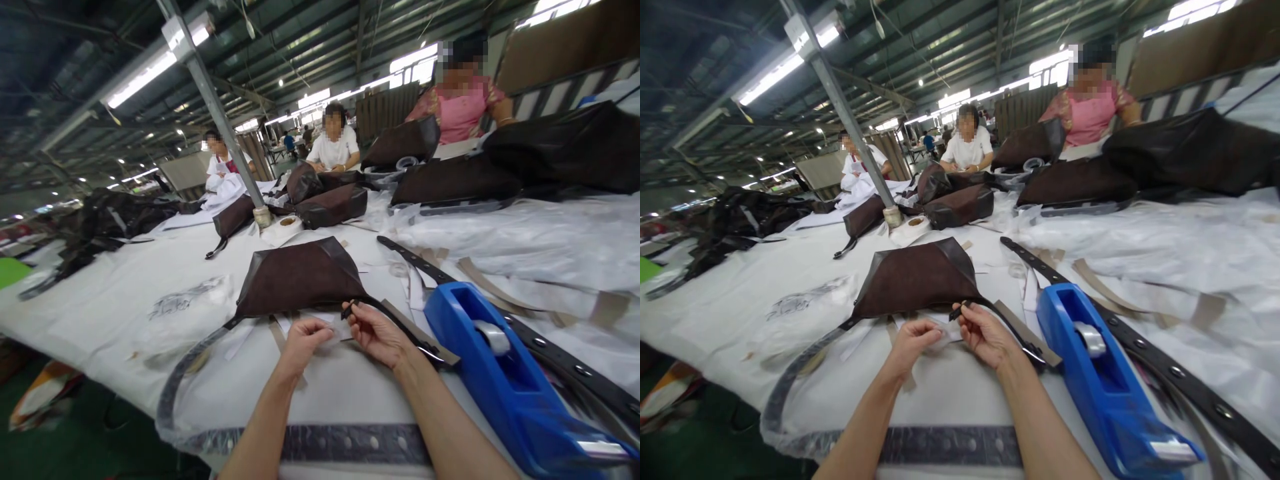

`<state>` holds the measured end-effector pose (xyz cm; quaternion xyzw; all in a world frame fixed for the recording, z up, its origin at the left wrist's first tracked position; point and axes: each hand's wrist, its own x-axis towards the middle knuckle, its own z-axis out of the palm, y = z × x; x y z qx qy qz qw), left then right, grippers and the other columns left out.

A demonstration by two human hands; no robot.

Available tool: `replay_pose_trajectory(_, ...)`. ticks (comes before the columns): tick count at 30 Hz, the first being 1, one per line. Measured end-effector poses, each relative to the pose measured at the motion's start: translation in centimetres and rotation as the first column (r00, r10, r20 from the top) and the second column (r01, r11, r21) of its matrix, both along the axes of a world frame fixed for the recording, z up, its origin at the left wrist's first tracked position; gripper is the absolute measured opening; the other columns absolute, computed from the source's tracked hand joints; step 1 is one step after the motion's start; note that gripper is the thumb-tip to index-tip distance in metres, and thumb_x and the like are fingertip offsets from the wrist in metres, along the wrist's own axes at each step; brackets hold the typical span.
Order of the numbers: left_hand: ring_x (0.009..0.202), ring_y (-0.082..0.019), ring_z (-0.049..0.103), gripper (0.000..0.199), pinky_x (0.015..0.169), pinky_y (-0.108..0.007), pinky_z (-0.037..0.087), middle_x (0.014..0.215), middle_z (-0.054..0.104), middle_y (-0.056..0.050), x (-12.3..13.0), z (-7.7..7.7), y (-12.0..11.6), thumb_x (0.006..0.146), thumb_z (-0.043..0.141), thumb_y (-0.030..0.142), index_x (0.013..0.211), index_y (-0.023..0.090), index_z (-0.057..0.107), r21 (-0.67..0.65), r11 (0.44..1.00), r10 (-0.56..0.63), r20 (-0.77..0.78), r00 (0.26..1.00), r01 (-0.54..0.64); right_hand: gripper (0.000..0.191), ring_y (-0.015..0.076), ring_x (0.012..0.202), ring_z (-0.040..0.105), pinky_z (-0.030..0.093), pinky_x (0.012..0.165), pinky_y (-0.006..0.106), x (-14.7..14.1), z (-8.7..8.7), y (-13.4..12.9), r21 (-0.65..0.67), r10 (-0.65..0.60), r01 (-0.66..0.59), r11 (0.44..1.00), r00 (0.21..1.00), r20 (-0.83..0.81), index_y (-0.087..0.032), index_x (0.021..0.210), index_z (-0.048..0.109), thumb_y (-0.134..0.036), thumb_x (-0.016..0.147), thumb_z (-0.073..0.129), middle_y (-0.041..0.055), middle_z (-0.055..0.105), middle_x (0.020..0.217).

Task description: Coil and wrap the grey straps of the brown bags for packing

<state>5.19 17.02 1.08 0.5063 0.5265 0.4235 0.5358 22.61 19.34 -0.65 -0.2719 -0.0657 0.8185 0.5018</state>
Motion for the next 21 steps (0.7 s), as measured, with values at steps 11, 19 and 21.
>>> replay_pose_trajectory(11,0.053,-0.010,0.045,0.027,0.053,-0.022,0.032,0.058,0.061,-0.002,0.0,-0.8,-0.2,0.059,0.077,0.039,0.064,0.012,0.072,-0.054,0.997,0.049,0.006,0.999,-0.049,0.034,0.0065,0.057,0.058,0.052,0.055,0.016,-1.2,-0.9,-0.2,0.178,-0.071,0.041,0.983,0.984,0.166,-0.014,0.081,0.070,-0.025,0.055,0.089,-0.0021,0.066,0.068)
replay_pose_trajectory(19,0.054,-0.010,0.044,0.035,0.054,-0.023,0.030,0.060,0.060,-0.002,0.4,-0.5,-0.5,0.059,0.078,0.046,0.068,0.012,0.073,-0.076,0.995,0.069,0.004,0.998,-0.068,0.038,0.0058,0.057,0.055,0.049,0.053,0.015,-1.8,-0.5,-0.4,0.190,-0.109,0.060,0.980,0.960,0.257,-0.015,0.076,0.069,-0.029,0.048,0.091,-0.0008,0.068,0.072)
replay_pose_trajectory(21,0.053,-0.009,0.042,0.036,0.052,-0.023,0.028,0.058,0.057,-0.001,0.3,-0.4,-0.6,0.060,0.077,0.047,0.069,0.012,0.073,-0.080,0.995,0.062,-0.015,0.998,-0.063,0.038,0.0059,0.057,0.056,0.049,0.053,0.015,-1.9,-0.6,-0.4,0.192,-0.124,0.072,0.979,0.954,0.274,-0.016,0.075,0.068,-0.029,0.047,0.090,-0.0007,0.069,0.075)
